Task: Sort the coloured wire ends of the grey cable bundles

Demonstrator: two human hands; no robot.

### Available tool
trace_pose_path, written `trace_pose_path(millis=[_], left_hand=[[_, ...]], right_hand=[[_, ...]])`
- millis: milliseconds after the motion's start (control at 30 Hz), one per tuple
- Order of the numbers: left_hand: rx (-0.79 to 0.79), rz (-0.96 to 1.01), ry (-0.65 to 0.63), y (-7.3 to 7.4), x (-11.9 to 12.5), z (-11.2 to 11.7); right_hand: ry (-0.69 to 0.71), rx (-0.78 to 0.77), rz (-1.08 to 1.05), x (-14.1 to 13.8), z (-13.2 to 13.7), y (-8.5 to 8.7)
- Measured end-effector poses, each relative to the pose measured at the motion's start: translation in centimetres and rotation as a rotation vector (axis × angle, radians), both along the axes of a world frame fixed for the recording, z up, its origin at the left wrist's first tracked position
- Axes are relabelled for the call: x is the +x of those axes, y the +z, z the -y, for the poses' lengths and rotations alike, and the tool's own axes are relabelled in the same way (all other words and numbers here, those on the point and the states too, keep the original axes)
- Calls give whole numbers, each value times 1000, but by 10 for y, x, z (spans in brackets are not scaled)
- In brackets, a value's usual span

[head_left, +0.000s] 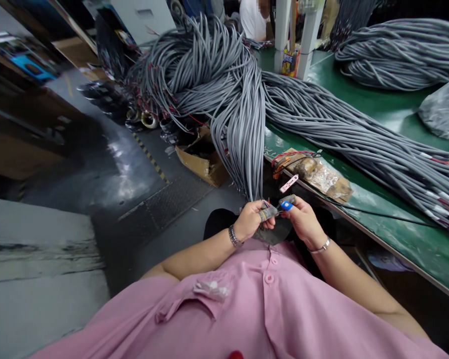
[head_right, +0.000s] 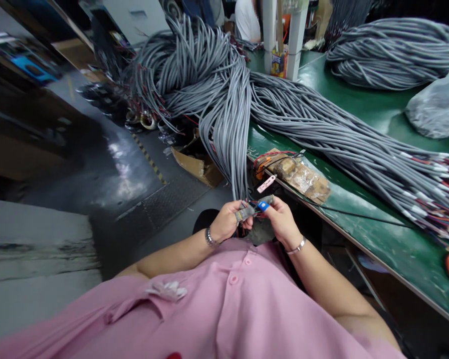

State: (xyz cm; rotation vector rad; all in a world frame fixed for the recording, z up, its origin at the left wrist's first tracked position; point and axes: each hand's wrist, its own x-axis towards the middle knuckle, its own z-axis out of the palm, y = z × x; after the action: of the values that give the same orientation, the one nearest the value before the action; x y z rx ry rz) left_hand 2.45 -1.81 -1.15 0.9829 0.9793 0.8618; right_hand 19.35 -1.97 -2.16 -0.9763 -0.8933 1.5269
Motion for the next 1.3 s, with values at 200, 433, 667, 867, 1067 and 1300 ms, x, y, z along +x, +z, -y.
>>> trace_pose_path(millis=[200,433,667,867,1067,1300], left_hand=[[-21,70,70,-1,0,-1],[-15,99,60,-2,1,-1],[-15,122,149,-1,1,-4],[15,106,238,-1,1,-4],[47,62,228,-4,3,-1],[56,86,282,-4,3,-2]], right_hand=[[57,-50,-66,-2,2,7],[100,-25,2,-5,0,11],[48,-59,-36,-10,-1,8],[57,-139,-57,-7,3,9],[-6,13,89,-12,7,3],[17,23,121,-21,12,3]])
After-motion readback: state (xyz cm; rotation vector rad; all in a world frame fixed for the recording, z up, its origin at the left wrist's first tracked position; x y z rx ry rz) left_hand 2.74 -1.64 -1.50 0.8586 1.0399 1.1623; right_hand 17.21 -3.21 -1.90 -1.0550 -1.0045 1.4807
